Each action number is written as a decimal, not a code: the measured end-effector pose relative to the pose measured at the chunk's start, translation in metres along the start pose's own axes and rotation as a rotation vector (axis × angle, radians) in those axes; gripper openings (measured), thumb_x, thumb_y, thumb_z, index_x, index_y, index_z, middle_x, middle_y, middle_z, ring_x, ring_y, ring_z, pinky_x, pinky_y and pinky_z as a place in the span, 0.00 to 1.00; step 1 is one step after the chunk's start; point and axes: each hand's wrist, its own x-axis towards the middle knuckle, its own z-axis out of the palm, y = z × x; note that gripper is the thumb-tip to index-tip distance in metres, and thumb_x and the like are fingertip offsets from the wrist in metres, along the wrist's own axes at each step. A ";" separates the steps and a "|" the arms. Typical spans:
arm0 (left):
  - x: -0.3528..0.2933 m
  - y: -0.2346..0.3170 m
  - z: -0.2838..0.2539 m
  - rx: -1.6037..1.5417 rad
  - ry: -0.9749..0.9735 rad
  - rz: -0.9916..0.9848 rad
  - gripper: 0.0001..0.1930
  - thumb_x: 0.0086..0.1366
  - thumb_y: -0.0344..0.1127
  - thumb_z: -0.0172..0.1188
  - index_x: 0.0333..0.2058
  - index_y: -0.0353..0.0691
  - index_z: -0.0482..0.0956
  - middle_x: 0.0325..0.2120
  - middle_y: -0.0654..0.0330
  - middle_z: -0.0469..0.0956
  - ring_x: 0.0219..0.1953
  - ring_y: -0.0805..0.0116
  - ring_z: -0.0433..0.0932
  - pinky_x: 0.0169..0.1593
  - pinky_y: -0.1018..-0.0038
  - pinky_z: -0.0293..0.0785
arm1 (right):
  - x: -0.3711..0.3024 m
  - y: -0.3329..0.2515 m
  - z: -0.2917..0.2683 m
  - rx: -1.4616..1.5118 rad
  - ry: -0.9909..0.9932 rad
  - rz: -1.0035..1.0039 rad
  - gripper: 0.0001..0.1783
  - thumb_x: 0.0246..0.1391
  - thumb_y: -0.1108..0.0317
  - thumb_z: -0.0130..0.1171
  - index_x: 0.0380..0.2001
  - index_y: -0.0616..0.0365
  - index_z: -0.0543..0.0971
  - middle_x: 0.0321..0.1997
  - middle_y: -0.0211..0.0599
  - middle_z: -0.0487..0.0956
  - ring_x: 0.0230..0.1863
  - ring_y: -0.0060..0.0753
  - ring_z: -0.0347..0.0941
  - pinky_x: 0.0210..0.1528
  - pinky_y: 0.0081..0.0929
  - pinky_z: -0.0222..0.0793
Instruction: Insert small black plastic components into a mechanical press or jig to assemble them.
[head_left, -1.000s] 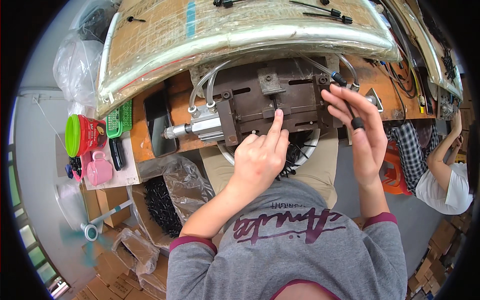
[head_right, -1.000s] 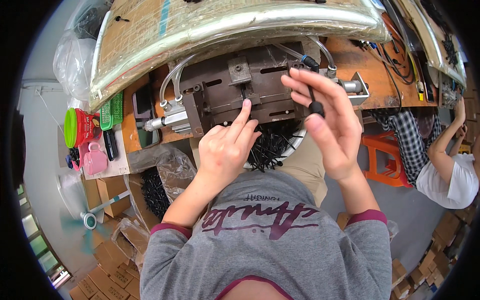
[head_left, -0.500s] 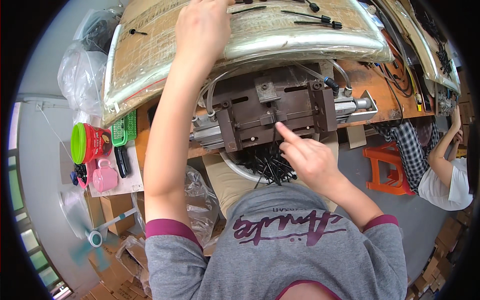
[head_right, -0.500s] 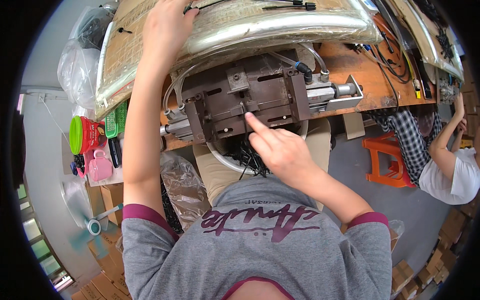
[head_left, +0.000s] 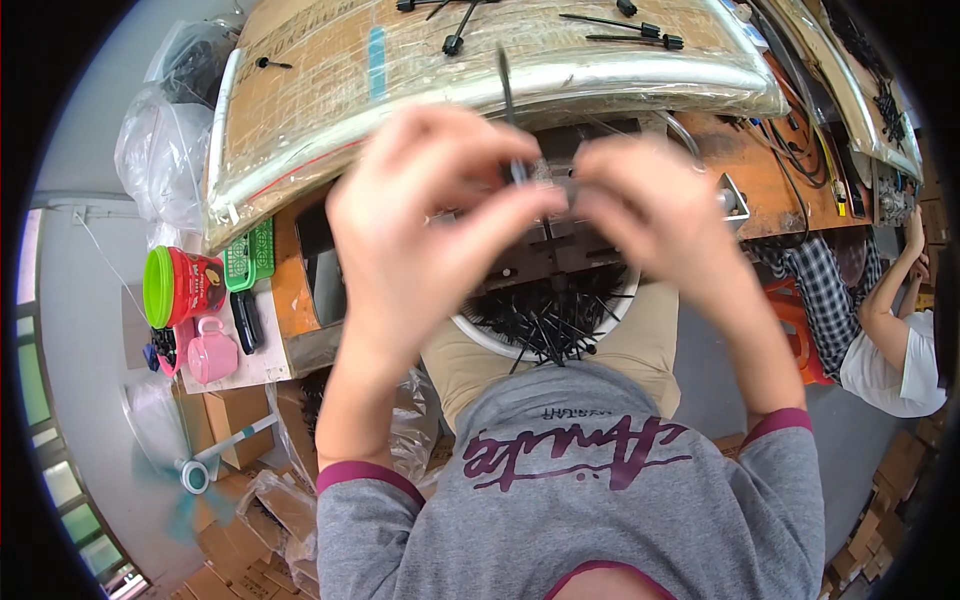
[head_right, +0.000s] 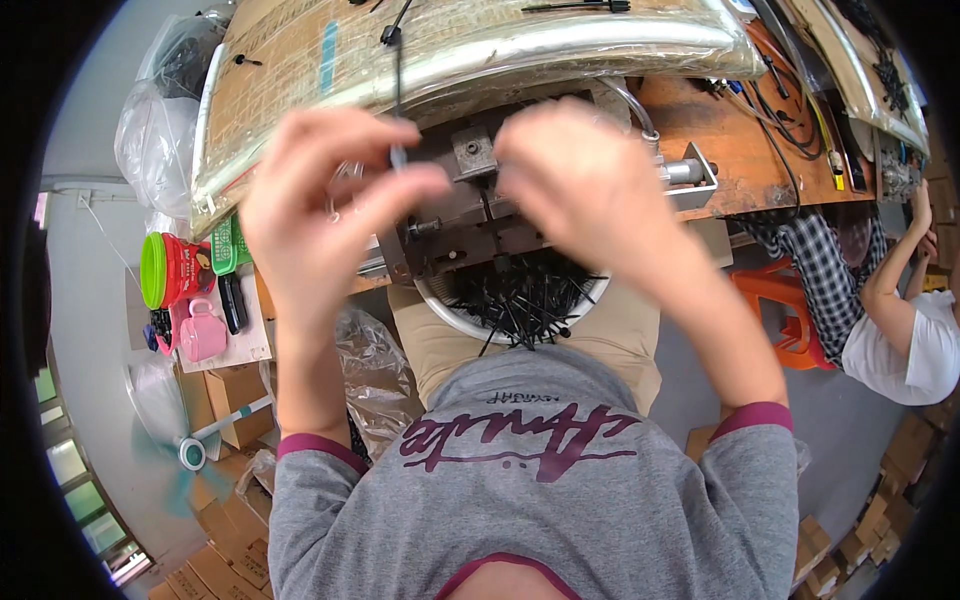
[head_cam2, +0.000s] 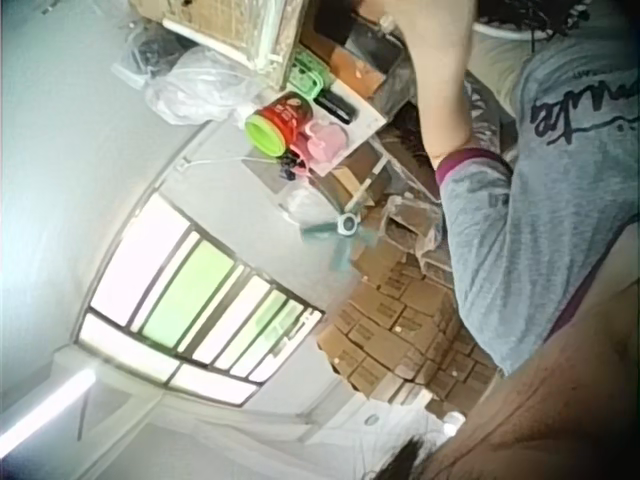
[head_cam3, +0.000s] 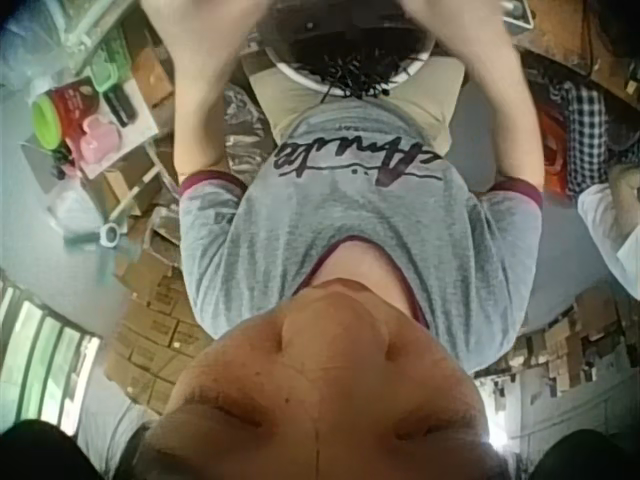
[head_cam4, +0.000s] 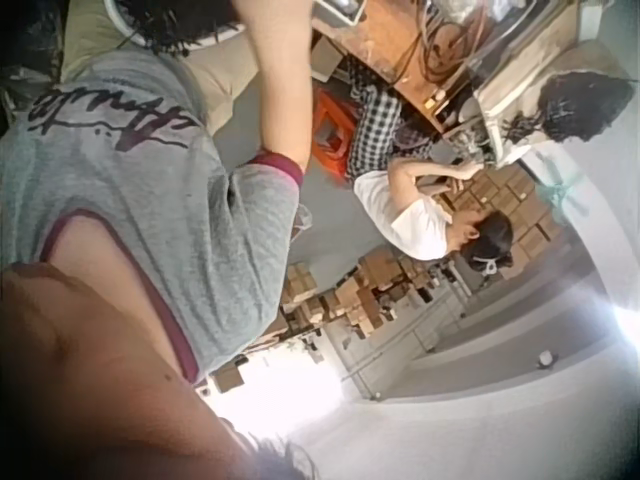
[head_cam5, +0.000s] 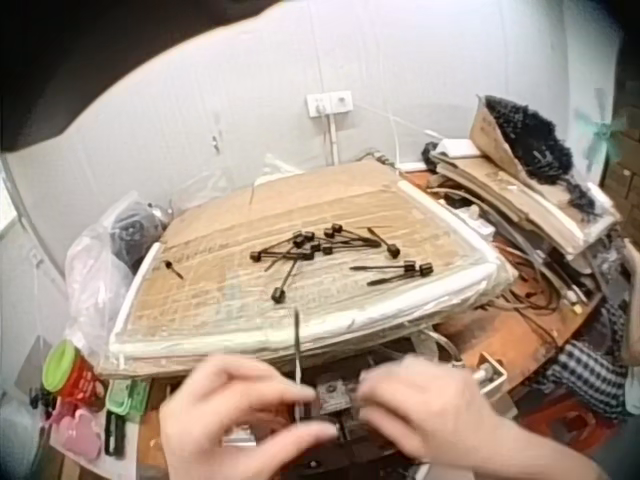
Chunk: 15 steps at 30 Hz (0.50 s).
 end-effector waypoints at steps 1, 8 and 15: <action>-0.015 0.002 0.001 0.073 -0.078 0.043 0.15 0.49 0.27 0.77 0.37 0.38 0.88 0.43 0.57 0.80 0.38 0.71 0.82 0.34 0.79 0.85 | 0.015 0.016 -0.009 -0.126 0.013 0.029 0.12 0.52 0.68 0.67 0.40 0.57 0.80 0.41 0.39 0.83 0.43 0.44 0.80 0.45 0.37 0.76; -0.111 -0.007 0.048 0.400 -0.184 0.080 0.15 0.52 0.31 0.74 0.39 0.37 0.84 0.52 0.51 0.82 0.32 0.64 0.85 0.34 0.74 0.79 | 0.068 0.110 -0.039 -0.326 -0.218 -0.028 0.15 0.55 0.70 0.65 0.45 0.65 0.80 0.44 0.47 0.81 0.46 0.47 0.79 0.49 0.38 0.76; -0.113 -0.026 0.070 0.555 -0.189 0.123 0.15 0.51 0.32 0.73 0.39 0.38 0.84 0.52 0.55 0.82 0.23 0.71 0.80 0.31 0.77 0.74 | 0.059 0.094 -0.031 -0.374 -0.128 -0.177 0.11 0.65 0.75 0.54 0.48 0.61 0.80 0.45 0.38 0.79 0.47 0.44 0.77 0.49 0.35 0.72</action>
